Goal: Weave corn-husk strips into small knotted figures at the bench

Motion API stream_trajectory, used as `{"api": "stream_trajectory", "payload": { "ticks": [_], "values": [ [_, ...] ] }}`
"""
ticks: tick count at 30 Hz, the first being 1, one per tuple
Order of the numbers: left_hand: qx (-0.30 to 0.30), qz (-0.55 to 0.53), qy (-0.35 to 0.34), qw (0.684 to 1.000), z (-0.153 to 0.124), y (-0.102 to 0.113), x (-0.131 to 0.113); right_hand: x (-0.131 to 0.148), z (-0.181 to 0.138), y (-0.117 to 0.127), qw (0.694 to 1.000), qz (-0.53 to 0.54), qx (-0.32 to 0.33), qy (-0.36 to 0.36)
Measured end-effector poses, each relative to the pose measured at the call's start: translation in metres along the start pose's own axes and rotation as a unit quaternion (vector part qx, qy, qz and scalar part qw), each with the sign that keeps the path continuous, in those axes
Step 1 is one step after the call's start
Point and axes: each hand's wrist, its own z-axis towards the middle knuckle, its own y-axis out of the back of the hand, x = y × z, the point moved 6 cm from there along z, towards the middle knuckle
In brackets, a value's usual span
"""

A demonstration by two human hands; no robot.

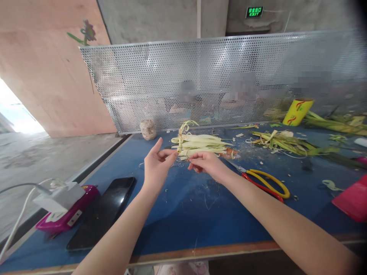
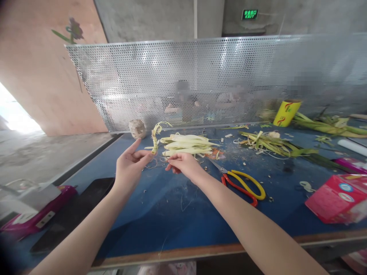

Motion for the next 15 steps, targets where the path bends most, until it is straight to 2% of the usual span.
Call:
{"api": "stream_trajectory", "payload": {
  "ticks": [5,9,15],
  "values": [
    [0.038,-0.036,0.018,0.998,-0.002,-0.006,0.004,0.000,0.000,-0.004,1.000,-0.002,0.016,0.009],
    [0.069,-0.104,0.066,0.990,-0.007,-0.014,0.009,-0.001,0.000,-0.006,0.999,-0.028,0.017,0.027],
    [0.093,-0.134,0.122,0.979,-0.011,-0.021,0.016,0.007,-0.002,-0.005,0.994,-0.086,0.018,0.071]
  ]
}}
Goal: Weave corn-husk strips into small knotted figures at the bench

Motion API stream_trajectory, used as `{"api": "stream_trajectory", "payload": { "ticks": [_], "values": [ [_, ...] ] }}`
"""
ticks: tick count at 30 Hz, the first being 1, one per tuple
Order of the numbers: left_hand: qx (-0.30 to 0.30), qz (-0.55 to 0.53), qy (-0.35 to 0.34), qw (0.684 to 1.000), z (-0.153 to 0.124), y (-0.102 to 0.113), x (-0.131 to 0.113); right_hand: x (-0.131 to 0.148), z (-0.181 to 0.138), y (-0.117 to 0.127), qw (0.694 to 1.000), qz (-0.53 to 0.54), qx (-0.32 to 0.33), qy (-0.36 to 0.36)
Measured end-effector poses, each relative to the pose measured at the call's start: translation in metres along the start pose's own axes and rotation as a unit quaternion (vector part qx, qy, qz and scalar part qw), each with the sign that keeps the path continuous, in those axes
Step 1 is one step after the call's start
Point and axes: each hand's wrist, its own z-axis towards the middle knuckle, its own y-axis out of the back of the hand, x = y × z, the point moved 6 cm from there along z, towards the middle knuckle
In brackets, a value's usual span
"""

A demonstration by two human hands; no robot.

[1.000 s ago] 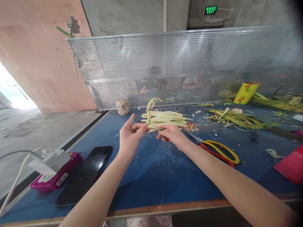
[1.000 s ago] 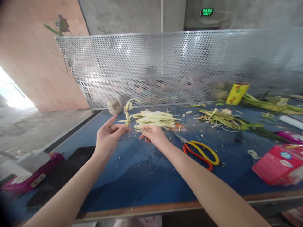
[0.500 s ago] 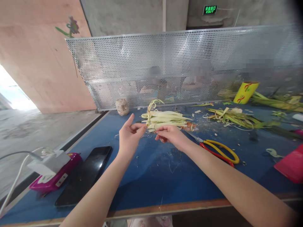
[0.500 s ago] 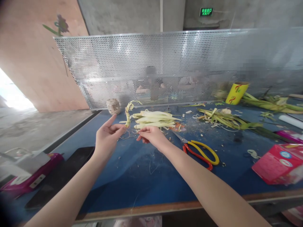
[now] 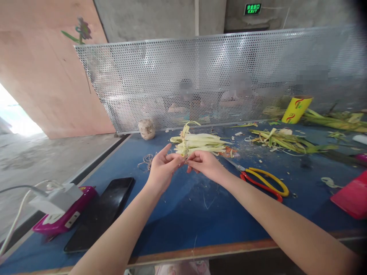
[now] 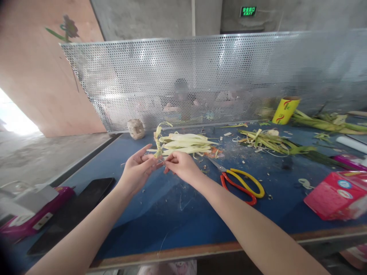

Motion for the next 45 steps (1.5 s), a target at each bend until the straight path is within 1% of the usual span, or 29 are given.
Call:
{"api": "stream_trajectory", "payload": {
  "ticks": [3,5,10,13,16,19,22,24,26,29,30,31,33,34,36,41,45],
  "values": [
    [0.006,-0.022,0.010,1.000,0.000,-0.001,0.002,0.007,-0.001,0.003,0.998,-0.060,-0.004,0.033],
    [0.013,-0.024,0.012,1.000,0.000,-0.001,0.002,0.009,-0.002,0.004,0.996,-0.077,-0.007,0.042],
    [0.021,-0.011,0.031,0.999,0.000,-0.001,0.008,0.011,-0.003,-0.003,0.996,-0.083,0.013,0.040],
    [0.025,-0.022,0.026,0.999,0.000,-0.003,0.006,0.010,-0.002,-0.003,0.995,-0.100,0.005,0.026],
    [0.011,-0.032,0.007,0.999,0.001,-0.001,0.000,0.004,0.001,0.010,0.993,-0.114,-0.032,-0.006],
    [-0.007,-0.037,-0.003,0.999,0.001,0.001,-0.005,-0.001,0.006,0.033,0.989,-0.120,-0.079,-0.031],
    [-0.007,-0.049,-0.003,0.999,0.002,0.001,-0.005,-0.004,0.010,0.053,0.987,-0.096,-0.122,-0.049],
    [-0.002,-0.054,-0.004,0.999,0.002,0.001,-0.004,-0.003,0.011,0.056,0.989,-0.058,-0.126,-0.058],
    [0.004,-0.052,-0.008,0.999,0.002,0.002,-0.003,0.000,0.009,0.048,0.993,-0.013,-0.101,-0.064],
    [0.003,-0.046,-0.010,0.999,0.003,0.003,-0.002,0.003,0.002,0.022,0.995,0.062,-0.020,-0.072],
    [0.002,-0.044,-0.008,0.999,0.003,0.003,-0.002,0.002,-0.001,0.009,0.989,0.119,0.034,-0.081],
    [0.000,-0.044,-0.007,0.999,0.003,0.004,-0.002,0.001,-0.004,-0.002,0.980,0.161,0.072,-0.089],
    [-0.003,-0.049,-0.010,0.999,0.003,0.003,-0.002,-0.002,-0.008,-0.018,0.966,0.199,0.126,-0.105],
    [-0.003,-0.051,-0.013,0.999,0.003,0.003,-0.003,-0.004,-0.009,-0.022,0.962,0.205,0.142,-0.111],
    [-0.003,-0.050,-0.018,0.999,0.003,0.002,-0.003,-0.008,-0.010,-0.027,0.959,0.203,0.155,-0.120],
    [-0.004,-0.041,-0.015,0.999,0.002,0.000,-0.002,-0.009,-0.009,-0.023,0.963,0.190,0.132,-0.140],
    [0.002,-0.043,-0.013,0.999,0.001,-0.001,-0.002,-0.008,-0.008,-0.019,0.967,0.174,0.123,-0.140]
  ]
}}
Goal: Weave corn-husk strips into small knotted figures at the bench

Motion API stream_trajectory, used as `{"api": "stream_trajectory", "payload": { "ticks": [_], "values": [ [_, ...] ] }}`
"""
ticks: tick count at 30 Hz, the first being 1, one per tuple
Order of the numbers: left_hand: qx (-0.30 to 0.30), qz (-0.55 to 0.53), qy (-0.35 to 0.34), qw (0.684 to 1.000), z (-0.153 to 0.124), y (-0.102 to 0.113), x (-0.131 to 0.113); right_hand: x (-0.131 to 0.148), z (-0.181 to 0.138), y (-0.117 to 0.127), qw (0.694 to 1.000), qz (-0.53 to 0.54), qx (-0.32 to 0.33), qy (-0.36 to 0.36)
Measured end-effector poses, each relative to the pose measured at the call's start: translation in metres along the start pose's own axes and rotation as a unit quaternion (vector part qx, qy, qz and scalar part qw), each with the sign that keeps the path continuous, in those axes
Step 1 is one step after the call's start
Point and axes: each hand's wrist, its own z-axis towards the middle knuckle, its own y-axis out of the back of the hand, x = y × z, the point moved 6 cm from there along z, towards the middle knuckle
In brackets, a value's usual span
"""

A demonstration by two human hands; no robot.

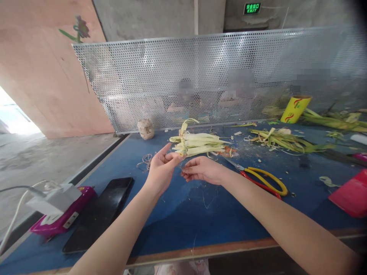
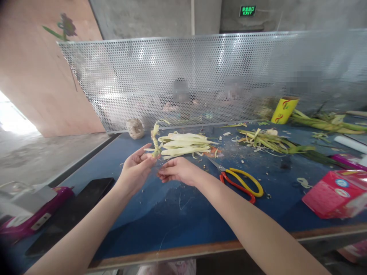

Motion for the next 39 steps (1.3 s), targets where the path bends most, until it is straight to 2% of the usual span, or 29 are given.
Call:
{"api": "stream_trajectory", "payload": {
  "ticks": [8,10,12,16,17,18,19,20,21,23,24,27,29,32,34,35,37,39],
  "values": [
    [0.000,0.016,-0.008,1.000,0.000,0.000,-0.002,0.009,0.003,0.023,0.991,-0.086,-0.084,0.050],
    [-0.002,0.026,-0.013,1.000,0.001,0.001,-0.003,0.020,0.001,0.035,0.980,-0.125,-0.135,0.071],
    [-0.001,0.030,-0.018,0.999,0.001,0.001,-0.003,0.039,-0.009,0.059,0.955,-0.168,-0.224,0.100],
    [0.001,0.039,-0.018,0.999,0.002,0.002,-0.001,0.081,-0.054,0.127,0.849,-0.216,-0.453,0.166],
    [0.002,0.047,-0.015,0.999,0.002,0.002,0.000,0.088,-0.068,0.142,0.809,-0.230,-0.513,0.173],
    [0.003,0.056,-0.013,0.998,0.002,0.002,0.001,0.095,-0.085,0.154,0.731,-0.277,-0.602,0.163],
    [0.006,0.067,-0.013,0.998,0.002,0.001,0.001,0.098,-0.096,0.162,0.671,-0.311,-0.659,0.139],
    [0.009,0.082,-0.016,0.996,0.001,0.000,0.001,0.099,-0.098,0.165,0.666,-0.324,-0.658,0.137],
    [0.010,0.102,-0.022,0.994,0.001,-0.001,0.001,0.099,-0.093,0.164,0.686,-0.332,-0.631,0.148],
    [0.012,0.148,-0.047,0.988,-0.001,-0.001,-0.002,0.094,-0.072,0.149,0.767,-0.318,-0.526,0.185],
    [0.011,0.172,-0.066,0.983,-0.002,-0.001,-0.004,0.089,-0.062,0.138,0.790,-0.312,-0.492,0.189],
    [0.011,0.243,-0.147,0.959,-0.007,0.000,-0.012,0.066,-0.028,0.094,0.871,-0.281,-0.359,0.182],
    [0.018,0.310,-0.210,0.927,-0.012,-0.001,-0.017,0.046,-0.010,0.061,0.919,-0.248,-0.254,0.171],
    [0.034,0.412,-0.303,0.859,-0.022,-0.007,-0.024,0.024,0.001,0.025,0.953,-0.198,-0.158,0.169],
    [0.042,0.452,-0.354,0.818,-0.028,-0.012,-0.029,0.019,0.000,0.013,0.961,-0.147,-0.142,0.185],
    [0.045,0.464,-0.373,0.802,-0.031,-0.015,-0.031,0.018,-0.002,0.010,0.967,-0.087,-0.137,0.196],
    [0.048,0.481,-0.401,0.778,-0.036,-0.019,-0.034,0.019,-0.005,0.007,0.970,-0.009,-0.131,0.206],
    [0.048,0.489,-0.410,0.768,-0.038,-0.022,-0.035,0.021,-0.008,0.004,0.971,0.023,-0.121,0.207]
  ]
}}
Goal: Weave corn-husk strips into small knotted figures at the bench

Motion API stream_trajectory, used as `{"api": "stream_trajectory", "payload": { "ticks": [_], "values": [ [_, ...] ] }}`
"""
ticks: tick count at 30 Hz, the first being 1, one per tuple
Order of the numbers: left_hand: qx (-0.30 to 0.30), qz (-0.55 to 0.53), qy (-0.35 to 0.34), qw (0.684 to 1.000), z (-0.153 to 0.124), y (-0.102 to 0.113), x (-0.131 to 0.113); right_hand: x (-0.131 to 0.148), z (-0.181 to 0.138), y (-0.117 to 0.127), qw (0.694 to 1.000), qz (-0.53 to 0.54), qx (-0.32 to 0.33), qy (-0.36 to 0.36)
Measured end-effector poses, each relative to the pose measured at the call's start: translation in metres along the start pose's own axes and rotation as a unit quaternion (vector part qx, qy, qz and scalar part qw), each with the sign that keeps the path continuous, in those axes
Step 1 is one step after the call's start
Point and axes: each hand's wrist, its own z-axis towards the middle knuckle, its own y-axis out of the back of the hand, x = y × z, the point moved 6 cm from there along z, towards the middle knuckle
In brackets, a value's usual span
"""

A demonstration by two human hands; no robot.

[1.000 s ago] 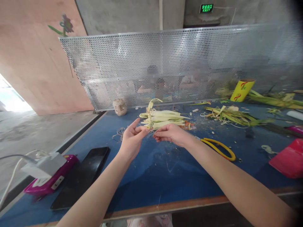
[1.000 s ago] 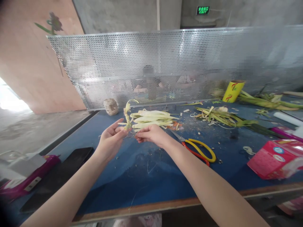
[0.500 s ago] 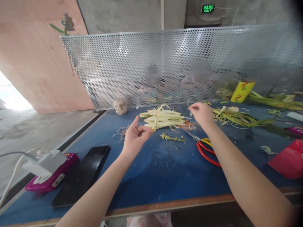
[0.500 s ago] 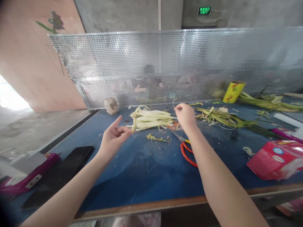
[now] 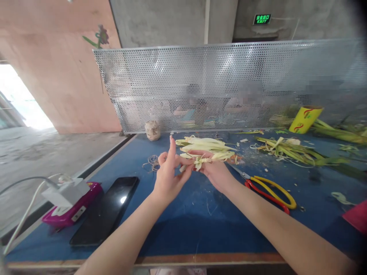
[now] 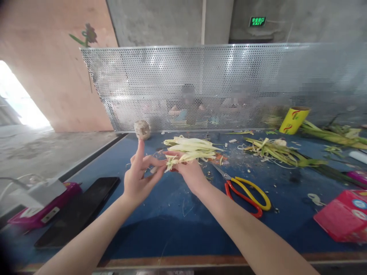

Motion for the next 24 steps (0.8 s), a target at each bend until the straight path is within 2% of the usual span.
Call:
{"api": "stream_trajectory", "payload": {
  "ticks": [2,4,9,14,18,24],
  "values": [
    [-0.003,-0.017,0.018,1.000,0.000,0.000,0.000,0.002,-0.001,-0.002,1.000,0.001,0.003,0.003],
    [-0.017,-0.072,0.066,0.995,-0.001,0.001,0.005,0.003,-0.001,-0.001,1.000,-0.008,-0.008,0.015],
    [-0.053,-0.173,0.172,0.968,-0.006,0.000,0.022,0.006,-0.001,0.004,0.997,-0.026,-0.055,0.051],
    [-0.058,-0.189,0.183,0.963,-0.007,-0.002,0.028,0.017,-0.004,0.003,0.985,-0.130,-0.062,0.098],
    [-0.068,-0.190,0.199,0.959,-0.008,-0.002,0.031,0.020,-0.007,0.008,0.975,-0.166,-0.094,0.114],
    [-0.087,-0.202,0.209,0.953,-0.007,-0.001,0.033,0.025,-0.011,0.005,0.955,-0.241,-0.087,0.150]
  ]
}}
